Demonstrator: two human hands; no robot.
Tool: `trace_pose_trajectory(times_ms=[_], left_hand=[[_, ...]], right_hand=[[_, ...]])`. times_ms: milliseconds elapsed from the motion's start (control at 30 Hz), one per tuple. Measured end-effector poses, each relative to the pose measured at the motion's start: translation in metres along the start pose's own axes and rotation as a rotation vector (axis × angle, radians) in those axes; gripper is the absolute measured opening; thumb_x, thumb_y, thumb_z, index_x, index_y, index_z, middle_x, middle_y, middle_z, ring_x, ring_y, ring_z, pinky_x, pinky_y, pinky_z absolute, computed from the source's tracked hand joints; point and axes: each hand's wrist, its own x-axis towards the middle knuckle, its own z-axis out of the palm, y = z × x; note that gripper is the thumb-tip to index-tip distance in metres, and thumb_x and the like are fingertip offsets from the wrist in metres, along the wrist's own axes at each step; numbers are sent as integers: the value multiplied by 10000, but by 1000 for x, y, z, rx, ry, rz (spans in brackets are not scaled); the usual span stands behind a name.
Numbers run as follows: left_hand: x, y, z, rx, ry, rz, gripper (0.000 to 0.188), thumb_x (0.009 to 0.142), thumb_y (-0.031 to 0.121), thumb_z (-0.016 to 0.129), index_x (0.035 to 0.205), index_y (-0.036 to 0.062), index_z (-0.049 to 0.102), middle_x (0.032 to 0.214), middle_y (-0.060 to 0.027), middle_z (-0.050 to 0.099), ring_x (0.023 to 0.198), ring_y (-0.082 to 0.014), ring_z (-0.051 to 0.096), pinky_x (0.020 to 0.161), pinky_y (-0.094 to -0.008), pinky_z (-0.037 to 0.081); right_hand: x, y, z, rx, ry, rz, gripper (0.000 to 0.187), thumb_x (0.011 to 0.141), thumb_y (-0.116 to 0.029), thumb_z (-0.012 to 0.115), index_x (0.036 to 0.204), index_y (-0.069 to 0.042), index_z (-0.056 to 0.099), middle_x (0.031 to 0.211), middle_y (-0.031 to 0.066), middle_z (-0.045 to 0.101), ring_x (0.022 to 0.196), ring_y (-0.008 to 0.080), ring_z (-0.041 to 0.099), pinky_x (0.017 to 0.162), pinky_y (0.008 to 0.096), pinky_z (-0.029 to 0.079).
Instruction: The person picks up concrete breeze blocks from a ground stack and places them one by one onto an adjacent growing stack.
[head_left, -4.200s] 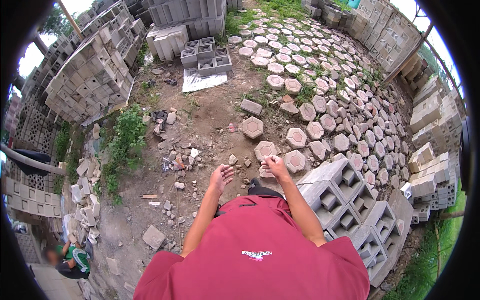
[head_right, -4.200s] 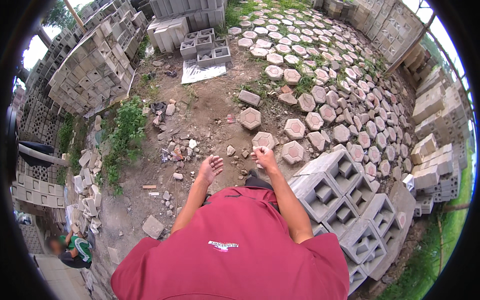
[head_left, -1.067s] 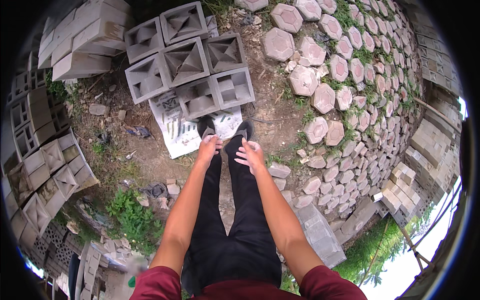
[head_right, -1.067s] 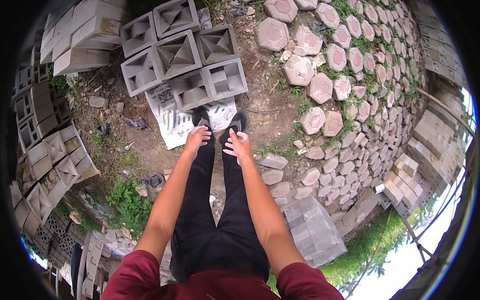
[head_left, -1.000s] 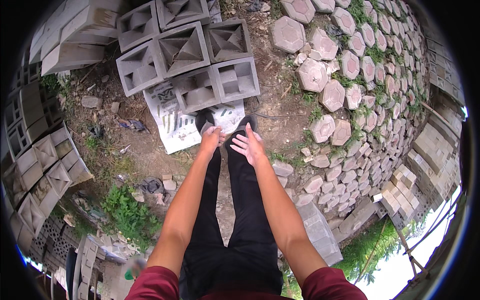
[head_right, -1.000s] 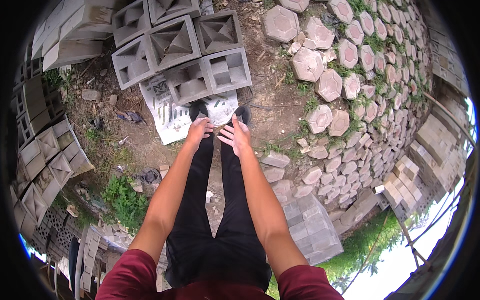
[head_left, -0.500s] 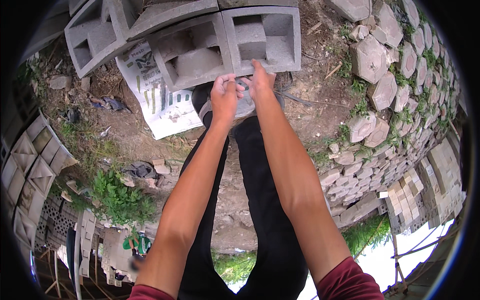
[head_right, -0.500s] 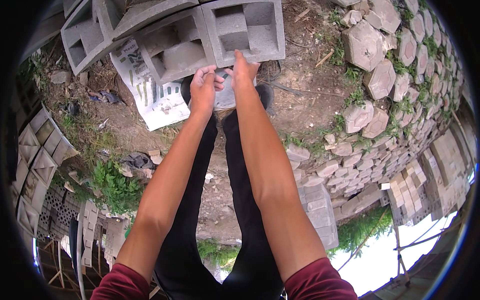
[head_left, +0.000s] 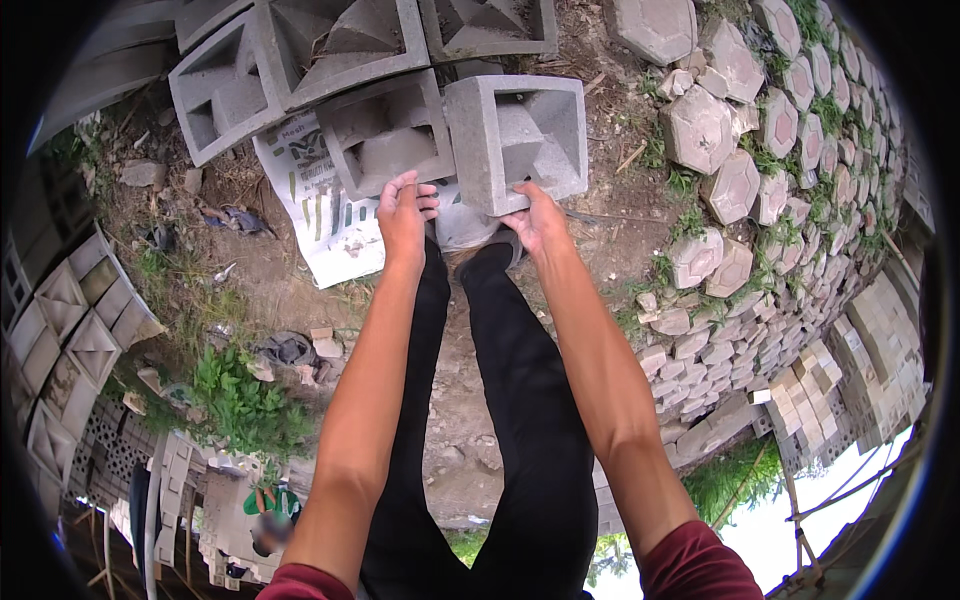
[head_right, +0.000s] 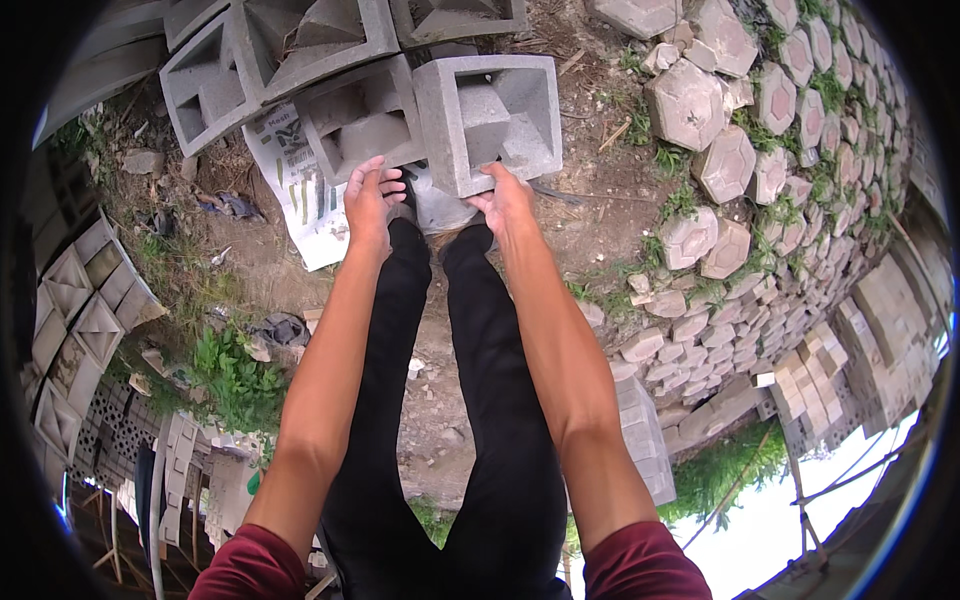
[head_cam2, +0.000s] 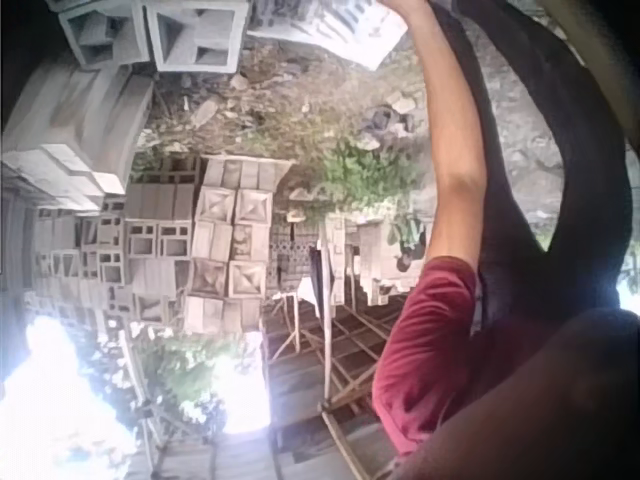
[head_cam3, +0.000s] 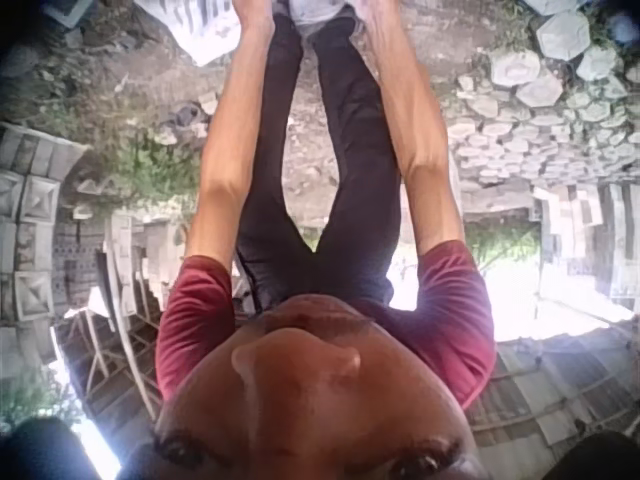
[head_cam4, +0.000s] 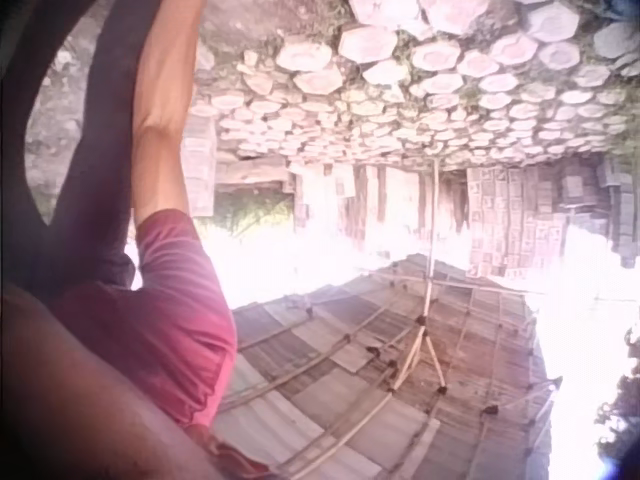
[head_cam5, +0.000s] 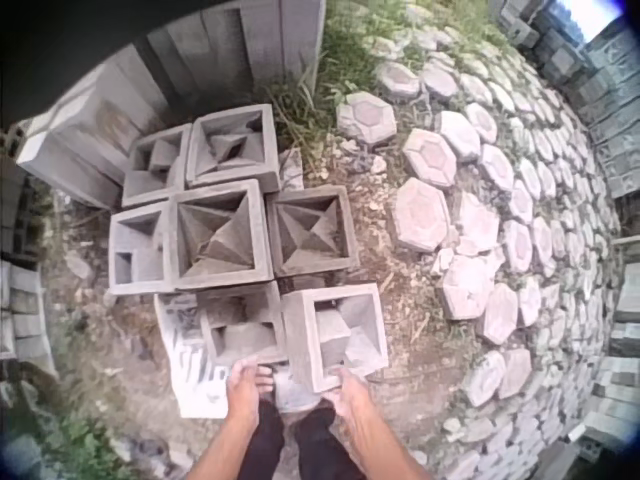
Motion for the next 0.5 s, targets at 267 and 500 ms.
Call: trace_pose_trajectory(times_ms=[267, 500], left_hand=[[-73, 100, 21, -74, -502, -383, 708, 943, 542, 311, 1381, -14, 293, 1387, -168, 390, 1285, -264, 372, 1026, -428, 331], [-228, 202, 82, 449, -898, -580, 501, 907, 464, 507, 1192, 54, 550, 1084, -73, 621, 977, -166, 594, 844, -350, 481]], right_hand=[[-206, -34, -35, 3, 4, 67, 411, 793, -35, 565, 1170, 60, 431, 1105, 191, 557, 979, 354, 605, 807, 534, 522], [-454, -76, -91, -189, 36, -123, 404, 765, -42, 613, 1143, -6, 473, 1015, 125, 606, 871, 262, 641, 673, 470, 567]])
